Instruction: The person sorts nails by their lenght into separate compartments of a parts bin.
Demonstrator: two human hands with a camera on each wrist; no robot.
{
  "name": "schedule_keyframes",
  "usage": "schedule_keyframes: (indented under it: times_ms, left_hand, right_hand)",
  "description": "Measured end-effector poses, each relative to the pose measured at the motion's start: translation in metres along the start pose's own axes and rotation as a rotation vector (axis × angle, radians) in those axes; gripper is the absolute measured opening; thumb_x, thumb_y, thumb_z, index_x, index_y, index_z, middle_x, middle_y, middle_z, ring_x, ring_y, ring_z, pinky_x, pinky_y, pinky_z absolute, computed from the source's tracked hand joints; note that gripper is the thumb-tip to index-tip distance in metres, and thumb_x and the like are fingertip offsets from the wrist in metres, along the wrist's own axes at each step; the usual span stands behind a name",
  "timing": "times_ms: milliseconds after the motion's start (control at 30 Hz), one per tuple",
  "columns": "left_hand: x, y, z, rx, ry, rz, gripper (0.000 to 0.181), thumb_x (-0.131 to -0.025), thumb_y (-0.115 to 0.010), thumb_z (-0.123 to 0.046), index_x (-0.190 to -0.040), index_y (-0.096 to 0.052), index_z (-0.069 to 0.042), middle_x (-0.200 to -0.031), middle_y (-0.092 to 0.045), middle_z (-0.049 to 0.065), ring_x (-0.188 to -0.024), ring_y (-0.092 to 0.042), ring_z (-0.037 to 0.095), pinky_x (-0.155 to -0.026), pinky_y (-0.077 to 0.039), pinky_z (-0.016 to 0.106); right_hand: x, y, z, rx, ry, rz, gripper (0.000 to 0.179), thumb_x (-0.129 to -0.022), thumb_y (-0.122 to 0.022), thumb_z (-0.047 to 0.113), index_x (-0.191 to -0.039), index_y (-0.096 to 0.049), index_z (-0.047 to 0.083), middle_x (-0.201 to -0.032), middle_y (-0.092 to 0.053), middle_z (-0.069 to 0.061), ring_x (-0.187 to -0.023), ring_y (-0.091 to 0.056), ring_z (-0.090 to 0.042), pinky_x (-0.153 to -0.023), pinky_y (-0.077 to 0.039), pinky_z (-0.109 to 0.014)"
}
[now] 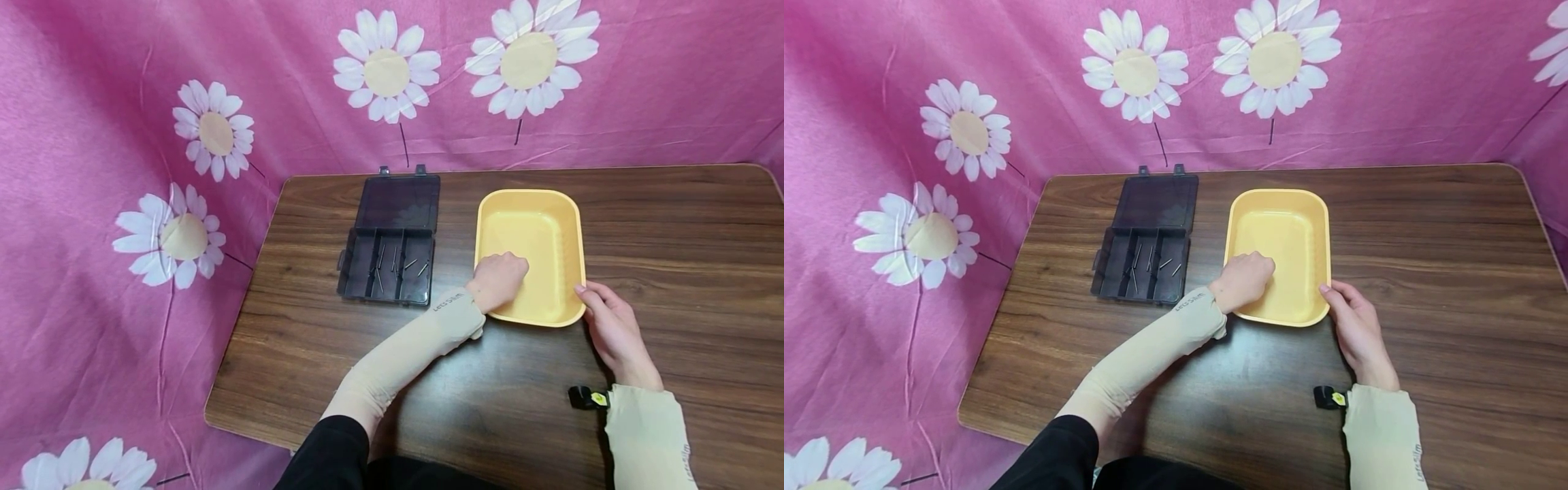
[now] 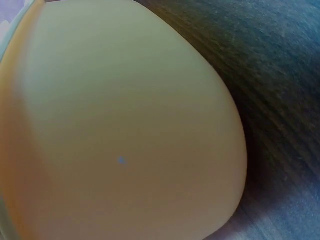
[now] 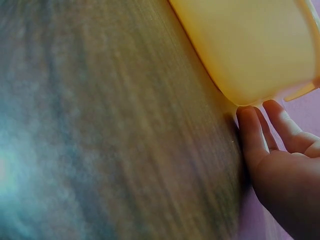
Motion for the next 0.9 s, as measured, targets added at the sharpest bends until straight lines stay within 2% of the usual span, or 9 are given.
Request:
schedule_keyframes:
  times_ms: [500,900]
  left_hand:
    - [0.0004,-0.0031,-0.0004,-0.01,-0.044,-0.018,0.022,-0.09,-0.043,-0.01,-0.087,-0.062,-0.022,-0.086,-0.064,-0.005,-0.068,-0.057,0.009,-0.055,-0.049,0.028]
    - [-0.0017,-0.0064,0.0,-0.031,-0.048,-0.024,0.023,-0.09,-0.043,-0.011,-0.084,-0.062,-0.022,-0.086,-0.064,-0.006,-0.068,-0.057,0.01,-0.054,-0.049,0.03]
  right_hand:
    - [0.0003,-0.0001,-0.0005,-0.01,-0.001,-0.004,0.013,-0.087,-0.057,0.011,-0.098,-0.063,0.008,-0.098,-0.059,0.003,-0.088,-0.058,-0.002,-0.073,-0.046,-0.013]
    - [0.001,-0.0015,0.0001,0.009,-0.014,-0.015,0.014,-0.086,-0.058,0.013,-0.098,-0.063,0.008,-0.099,-0.058,0.003,-0.088,-0.057,-0.001,-0.073,-0.046,-0.012]
Point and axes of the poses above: each hand's wrist, its own x-axis away from the middle knuckle, its own y-axis out of the back of the hand, z = x × y, the point moved 1 cm from there along -x, towards the middle knuckle
